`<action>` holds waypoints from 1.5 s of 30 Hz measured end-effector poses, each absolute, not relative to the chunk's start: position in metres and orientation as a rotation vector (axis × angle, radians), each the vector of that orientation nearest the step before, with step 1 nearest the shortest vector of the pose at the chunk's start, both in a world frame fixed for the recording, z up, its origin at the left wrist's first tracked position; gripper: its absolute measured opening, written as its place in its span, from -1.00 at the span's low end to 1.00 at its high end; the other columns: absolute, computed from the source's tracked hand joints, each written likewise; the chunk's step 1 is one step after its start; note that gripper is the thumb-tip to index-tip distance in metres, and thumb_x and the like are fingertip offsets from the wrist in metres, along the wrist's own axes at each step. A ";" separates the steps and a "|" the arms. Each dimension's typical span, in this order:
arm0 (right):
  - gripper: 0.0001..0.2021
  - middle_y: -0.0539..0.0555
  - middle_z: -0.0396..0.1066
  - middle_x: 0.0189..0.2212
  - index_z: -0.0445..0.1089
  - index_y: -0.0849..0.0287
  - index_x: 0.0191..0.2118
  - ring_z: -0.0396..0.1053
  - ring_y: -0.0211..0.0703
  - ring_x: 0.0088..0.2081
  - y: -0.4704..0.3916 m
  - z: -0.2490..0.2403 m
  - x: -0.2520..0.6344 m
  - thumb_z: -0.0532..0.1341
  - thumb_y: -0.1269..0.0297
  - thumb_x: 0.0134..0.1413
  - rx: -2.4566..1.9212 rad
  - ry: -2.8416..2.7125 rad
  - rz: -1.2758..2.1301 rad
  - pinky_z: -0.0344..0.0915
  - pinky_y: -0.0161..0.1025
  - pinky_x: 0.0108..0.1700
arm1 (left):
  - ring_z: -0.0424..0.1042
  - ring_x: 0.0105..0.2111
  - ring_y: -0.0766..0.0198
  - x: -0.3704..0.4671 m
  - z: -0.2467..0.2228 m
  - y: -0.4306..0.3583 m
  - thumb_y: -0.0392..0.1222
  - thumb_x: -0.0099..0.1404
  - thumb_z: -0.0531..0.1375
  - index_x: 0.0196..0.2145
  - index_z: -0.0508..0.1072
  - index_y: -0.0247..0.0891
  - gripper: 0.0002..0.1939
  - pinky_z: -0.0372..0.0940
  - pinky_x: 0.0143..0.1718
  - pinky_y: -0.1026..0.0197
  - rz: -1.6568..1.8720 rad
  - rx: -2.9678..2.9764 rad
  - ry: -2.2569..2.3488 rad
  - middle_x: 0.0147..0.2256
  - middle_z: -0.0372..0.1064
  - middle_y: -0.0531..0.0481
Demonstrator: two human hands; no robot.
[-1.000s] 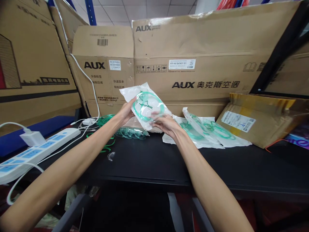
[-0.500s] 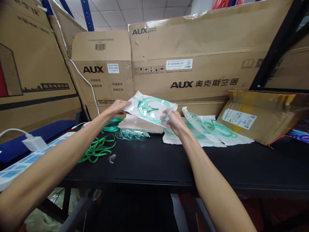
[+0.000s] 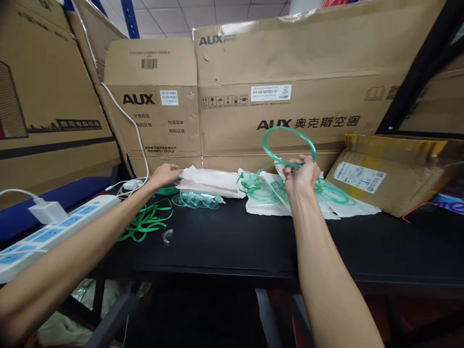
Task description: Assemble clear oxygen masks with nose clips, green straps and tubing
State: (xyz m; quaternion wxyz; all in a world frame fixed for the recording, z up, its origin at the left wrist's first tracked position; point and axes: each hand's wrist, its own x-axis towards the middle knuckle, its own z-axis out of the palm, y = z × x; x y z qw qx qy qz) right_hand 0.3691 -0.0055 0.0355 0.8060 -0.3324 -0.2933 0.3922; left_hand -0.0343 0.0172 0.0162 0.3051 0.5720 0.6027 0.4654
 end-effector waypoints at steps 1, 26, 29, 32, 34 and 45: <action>-0.67 0.15 0.44 0.05 0.38 0.17 0.13 0.49 -0.05 -0.08 -0.005 0.036 0.370 0.25 0.18 0.33 -0.707 -0.584 0.836 0.49 -0.02 -0.10 | 0.28 0.21 -0.07 -0.031 0.017 0.014 -0.11 0.40 0.25 0.18 0.37 -0.23 -0.56 0.22 0.20 -0.23 1.200 1.633 1.639 0.25 0.23 -0.21; -0.81 0.04 0.48 -0.24 0.44 0.18 -0.07 0.42 -0.29 -0.40 -0.017 0.046 0.373 0.21 0.18 0.36 -0.513 -0.571 0.846 0.42 -0.31 -0.42 | 0.08 0.34 -0.32 0.068 0.034 0.043 0.30 0.20 0.29 0.12 0.50 0.01 -0.39 0.01 0.28 -0.36 0.412 2.279 1.503 0.21 0.38 -0.16; -0.81 -0.10 0.36 -0.46 0.41 0.20 -0.22 0.21 -0.41 -0.61 -0.028 0.052 0.361 0.19 0.19 0.39 -0.508 -0.629 0.870 0.20 -0.43 -0.62 | 0.20 0.30 -0.21 0.072 0.032 0.040 0.28 0.23 0.27 0.11 0.49 -0.11 -0.40 0.03 0.28 -0.33 0.522 2.276 1.452 0.19 0.40 -0.21; -0.75 -0.19 0.19 -0.60 0.34 0.16 -0.35 0.02 -0.45 -0.71 -0.042 0.061 0.343 0.14 0.24 0.42 -0.511 -0.697 0.913 0.02 -0.45 -0.71 | 0.24 0.27 -0.25 0.074 0.035 0.029 0.22 0.15 0.35 0.02 0.54 -0.18 -0.41 0.04 0.28 -0.30 0.663 2.292 1.394 0.16 0.42 -0.26; -0.71 -0.20 0.13 -0.65 0.31 0.11 -0.41 -0.02 -0.44 -0.75 -0.050 0.067 0.327 0.09 0.28 0.42 -0.515 -0.733 0.945 -0.02 -0.44 -0.75 | 0.24 0.27 -0.26 0.073 0.040 0.014 0.23 0.21 0.30 0.00 0.56 -0.20 -0.45 0.06 0.29 -0.20 0.776 2.329 1.299 0.16 0.43 -0.27; -0.62 -0.19 0.04 -0.69 0.38 0.14 -0.42 -0.20 -0.54 -0.79 -0.115 0.105 0.276 -0.02 0.40 0.44 -0.547 -0.893 1.106 -0.14 -0.54 -0.80 | 0.45 0.07 -0.01 0.081 0.062 -0.094 0.14 0.22 0.32 0.09 0.50 -0.11 -0.46 0.30 0.05 0.07 0.583 2.583 0.713 0.08 0.49 -0.08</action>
